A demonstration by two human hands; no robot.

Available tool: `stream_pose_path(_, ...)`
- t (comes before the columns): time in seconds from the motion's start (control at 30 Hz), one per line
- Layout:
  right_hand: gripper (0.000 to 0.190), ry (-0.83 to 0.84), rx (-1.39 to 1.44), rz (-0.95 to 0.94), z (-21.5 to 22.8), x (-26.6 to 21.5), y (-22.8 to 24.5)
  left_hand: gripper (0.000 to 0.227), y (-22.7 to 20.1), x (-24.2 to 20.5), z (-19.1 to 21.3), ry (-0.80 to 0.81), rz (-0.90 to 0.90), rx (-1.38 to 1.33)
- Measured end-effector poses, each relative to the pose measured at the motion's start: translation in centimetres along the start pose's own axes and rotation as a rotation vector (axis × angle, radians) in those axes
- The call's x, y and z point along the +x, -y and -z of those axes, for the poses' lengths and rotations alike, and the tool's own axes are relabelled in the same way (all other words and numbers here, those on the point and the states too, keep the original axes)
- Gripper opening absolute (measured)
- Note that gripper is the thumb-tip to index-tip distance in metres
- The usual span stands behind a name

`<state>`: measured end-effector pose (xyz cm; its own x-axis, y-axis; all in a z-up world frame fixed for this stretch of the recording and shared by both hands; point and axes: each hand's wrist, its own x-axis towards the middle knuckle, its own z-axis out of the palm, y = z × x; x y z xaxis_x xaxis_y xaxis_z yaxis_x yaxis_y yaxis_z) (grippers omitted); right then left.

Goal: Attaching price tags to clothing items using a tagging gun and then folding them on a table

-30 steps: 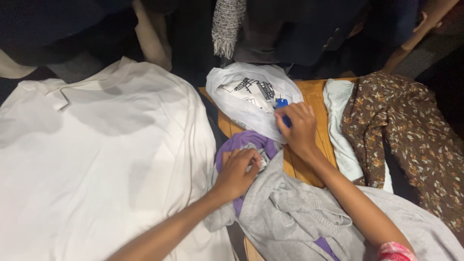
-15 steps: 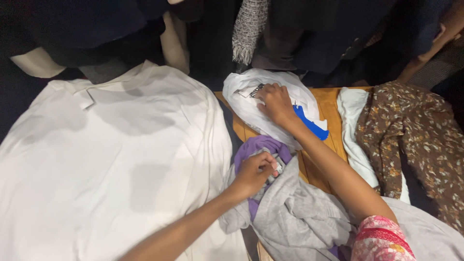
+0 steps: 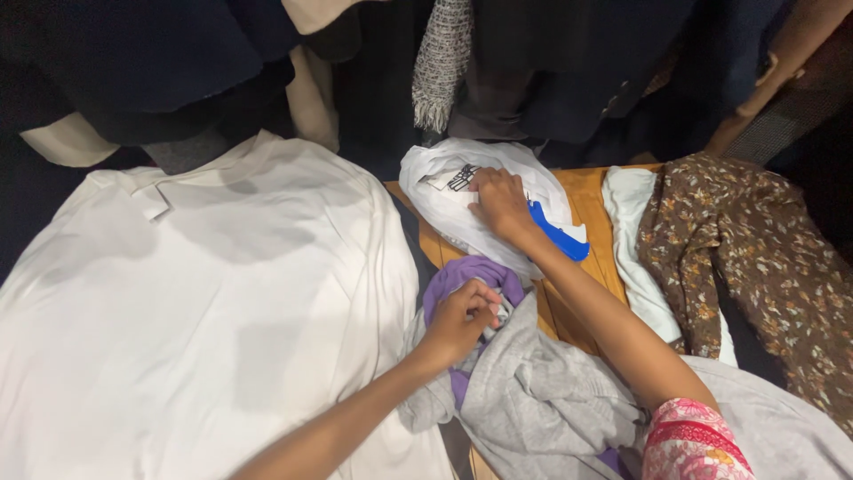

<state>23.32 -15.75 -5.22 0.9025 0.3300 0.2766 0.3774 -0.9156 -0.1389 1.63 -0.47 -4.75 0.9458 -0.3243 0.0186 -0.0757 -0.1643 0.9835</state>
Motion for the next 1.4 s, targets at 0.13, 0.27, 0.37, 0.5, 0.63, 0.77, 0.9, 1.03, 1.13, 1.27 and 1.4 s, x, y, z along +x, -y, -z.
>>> stream_pose_path(0.13,0.024,-0.017,0.097,-0.015,1.0,-0.9,0.2,0.022,0.7,0.5,-0.1,0.008,0.007,-0.015)
stream_pose_path(0.27,0.02,-0.177,0.27,0.057,5.3,-3.7,1.6,0.018,0.3,0.6,0.1,0.005,-0.005,-0.044)
stream_pose_path(0.37,0.023,-0.361,0.346,0.166,8.7,-6.3,2.6,0.016,-0.1,0.9,-0.1,-0.021,-0.055,-0.036)
stream_pose_path(0.5,0.019,-0.494,0.363,0.259,9.4,-10.5,2.5,0.016,-1.0,0.3,0.2,-0.019,-0.048,-0.06)
stream_pose_path(0.63,0.014,-0.53,0.358,0.368,10.1,-17.2,4.4,0.037,-2.6,-0.7,0.2,-0.058,-0.034,-0.05)
stream_pose_path(0.77,0.02,-0.446,0.436,0.415,10.4,-21.3,5.5,0.029,-3.8,-0.9,0.3,-0.044,-0.135,-0.116)
stream_pose_path(0.9,0.021,-0.412,0.521,0.415,10.4,-21.3,5.3,0.024,-2.2,-0.4,-0.2,-0.057,-0.163,-0.106)
stream_pose_path(1.03,0.038,-0.308,0.592,0.42,10.2,-19.9,3.2,0.032,-1.7,-0.5,0.2,-0.075,-0.049,-0.111)
stream_pose_path(1.13,0.036,-0.274,0.48,0.278,11.3,-18.6,0.8,0.034,-1.9,-0.5,0.1,-0.069,-0.007,-0.132)
stream_pose_path(1.27,0.082,-0.217,0.327,0.123,10.8,-17.1,-3.9,0.034,-1.8,-0.4,-0.2,-0.078,0.04,-0.174)
stream_pose_path(1.4,0.089,-0.101,0.383,0.033,8.4,-17.1,-5.5,0.033,-2.9,-0.7,-0.2,-0.057,0.051,-0.155)
